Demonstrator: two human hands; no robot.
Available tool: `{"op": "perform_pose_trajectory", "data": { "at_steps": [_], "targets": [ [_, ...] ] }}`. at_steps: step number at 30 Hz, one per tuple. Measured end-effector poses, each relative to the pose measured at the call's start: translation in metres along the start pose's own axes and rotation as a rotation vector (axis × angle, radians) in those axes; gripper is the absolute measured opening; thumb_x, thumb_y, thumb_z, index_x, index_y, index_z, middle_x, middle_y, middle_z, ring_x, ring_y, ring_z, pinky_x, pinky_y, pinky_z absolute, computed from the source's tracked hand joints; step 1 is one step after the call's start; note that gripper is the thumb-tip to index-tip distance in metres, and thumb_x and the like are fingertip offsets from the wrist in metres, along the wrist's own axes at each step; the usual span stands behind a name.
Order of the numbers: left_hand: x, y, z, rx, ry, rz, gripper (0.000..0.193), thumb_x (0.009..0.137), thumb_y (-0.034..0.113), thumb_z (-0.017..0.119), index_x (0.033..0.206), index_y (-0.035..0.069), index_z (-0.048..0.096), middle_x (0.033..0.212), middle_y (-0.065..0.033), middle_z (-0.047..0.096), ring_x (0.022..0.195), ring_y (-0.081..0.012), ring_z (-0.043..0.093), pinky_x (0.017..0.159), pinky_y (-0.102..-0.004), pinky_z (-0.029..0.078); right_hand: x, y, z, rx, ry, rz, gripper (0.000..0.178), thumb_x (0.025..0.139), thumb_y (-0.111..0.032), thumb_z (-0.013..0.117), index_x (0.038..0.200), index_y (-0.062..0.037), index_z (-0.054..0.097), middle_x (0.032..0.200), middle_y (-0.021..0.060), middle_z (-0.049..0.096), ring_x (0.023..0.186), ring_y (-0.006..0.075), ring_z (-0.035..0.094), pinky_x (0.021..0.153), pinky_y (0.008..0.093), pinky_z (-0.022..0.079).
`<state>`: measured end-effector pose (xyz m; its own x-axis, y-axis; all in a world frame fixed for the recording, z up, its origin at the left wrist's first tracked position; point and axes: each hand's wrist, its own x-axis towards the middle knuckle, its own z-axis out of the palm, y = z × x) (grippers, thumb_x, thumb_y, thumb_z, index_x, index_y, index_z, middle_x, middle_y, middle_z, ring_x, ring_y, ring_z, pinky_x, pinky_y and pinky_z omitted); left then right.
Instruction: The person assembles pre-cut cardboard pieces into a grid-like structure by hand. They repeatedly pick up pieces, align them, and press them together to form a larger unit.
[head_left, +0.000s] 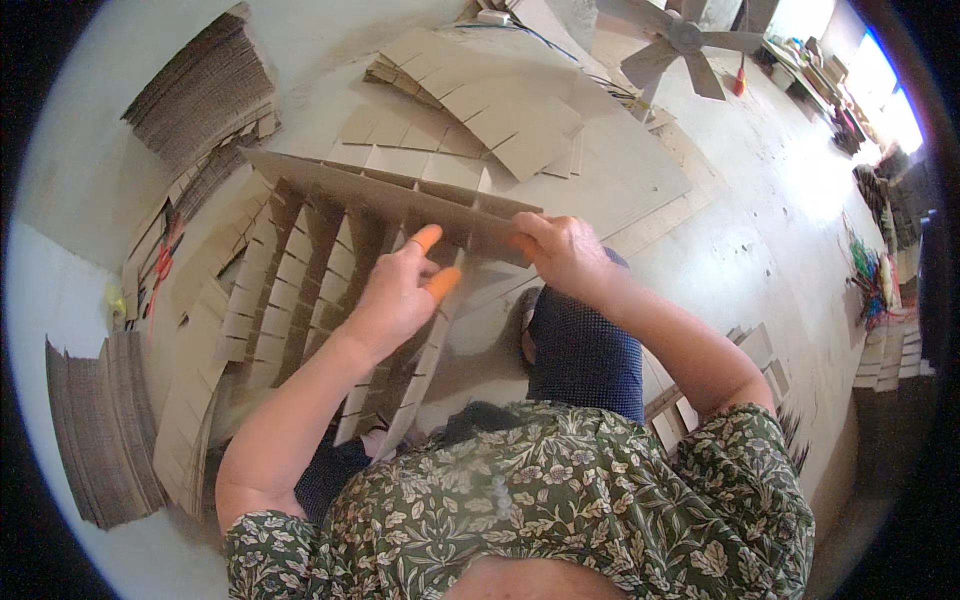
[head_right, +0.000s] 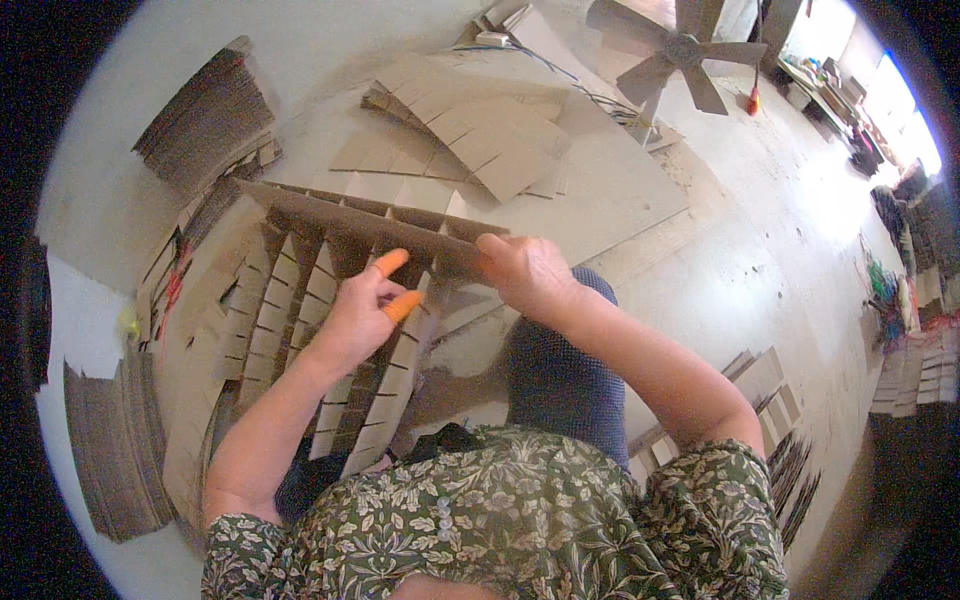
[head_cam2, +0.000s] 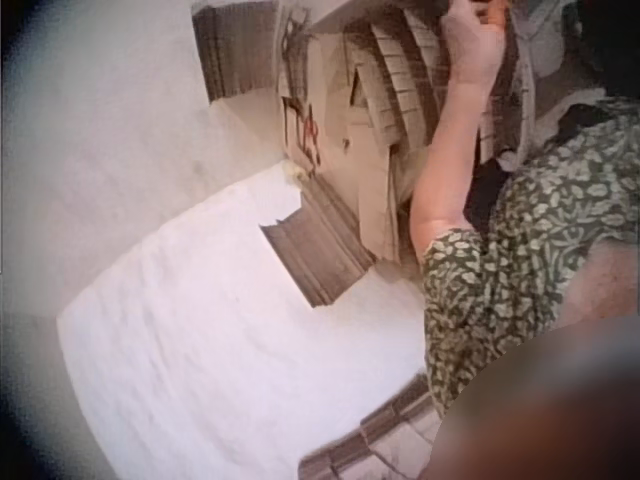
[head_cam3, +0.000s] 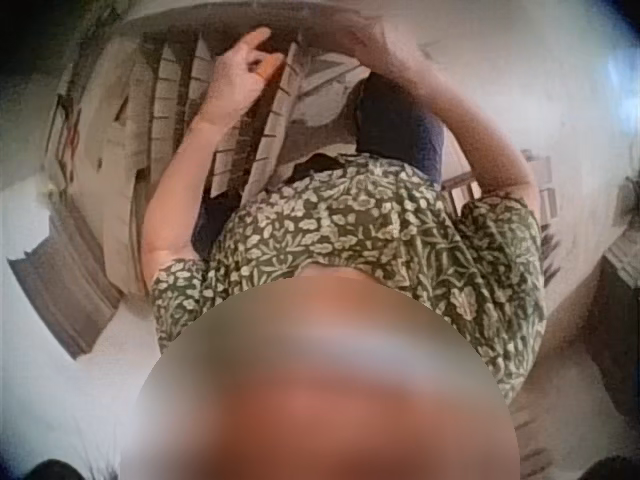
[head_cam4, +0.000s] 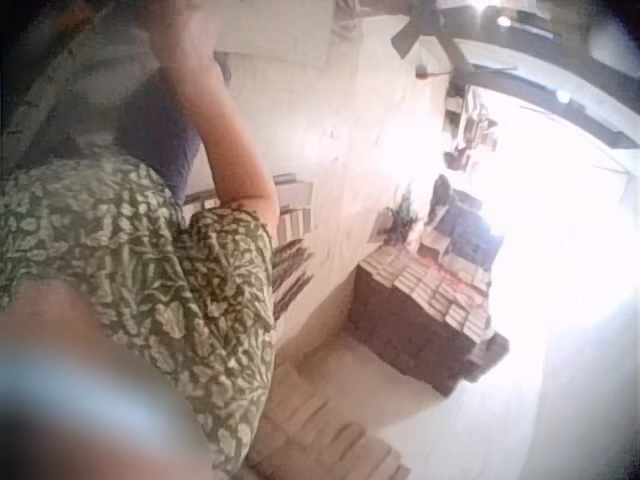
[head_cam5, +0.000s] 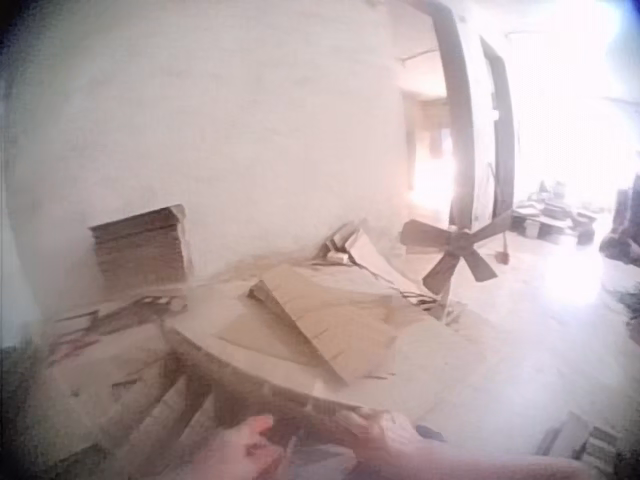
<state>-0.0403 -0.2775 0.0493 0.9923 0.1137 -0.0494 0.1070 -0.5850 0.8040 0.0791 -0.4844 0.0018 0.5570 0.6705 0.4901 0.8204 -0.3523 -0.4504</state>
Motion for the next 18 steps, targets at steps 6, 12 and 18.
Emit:
{"op": "perform_pose_trajectory", "data": {
  "at_steps": [6,12,18],
  "targets": [
    [-0.02,-0.037,-0.072,0.128,0.427,0.151,0.024,0.085,0.008,0.066,0.107,-0.002,0.063,0.085,-0.008,0.067,0.076,-0.0098,0.059,0.069,-0.0249,0.049,0.053,-0.067,-0.025,-0.131,0.08,-0.25,0.043,0.08,-0.016,0.064,0.12,-0.0059,0.051,0.102,0.0142,0.058,0.104,0.0332,0.051,0.086,0.0437,0.043],
    [-0.022,-0.056,-0.098,0.256,0.534,0.042,0.025,0.084,0.01,0.067,0.106,-0.002,0.063,0.085,-0.0087,0.067,0.07,-0.0124,0.059,0.065,-0.0249,0.048,0.115,-0.06,0.026,-0.115,-0.084,-0.293,0.043,0.081,-0.008,0.058,0.124,-0.0044,0.05,0.095,0.017,0.061,0.097,0.0341,0.056,0.084,0.0434,0.045],
    [-0.027,-0.077,-0.108,0.357,0.598,0.073,0.025,0.083,0.014,0.067,0.104,0.0,0.064,0.084,-0.0116,0.066,0.07,-0.0175,0.061,0.065,-0.0295,0.049,0.12,-0.045,0.031,-0.093,-0.326,-0.24,0.028,0.084,-0.007,0.05,0.111,-0.0037,0.057,0.083,0.0203,0.062,0.083,0.0356,0.061,0.074,0.0428,0.048]
  ]
}}
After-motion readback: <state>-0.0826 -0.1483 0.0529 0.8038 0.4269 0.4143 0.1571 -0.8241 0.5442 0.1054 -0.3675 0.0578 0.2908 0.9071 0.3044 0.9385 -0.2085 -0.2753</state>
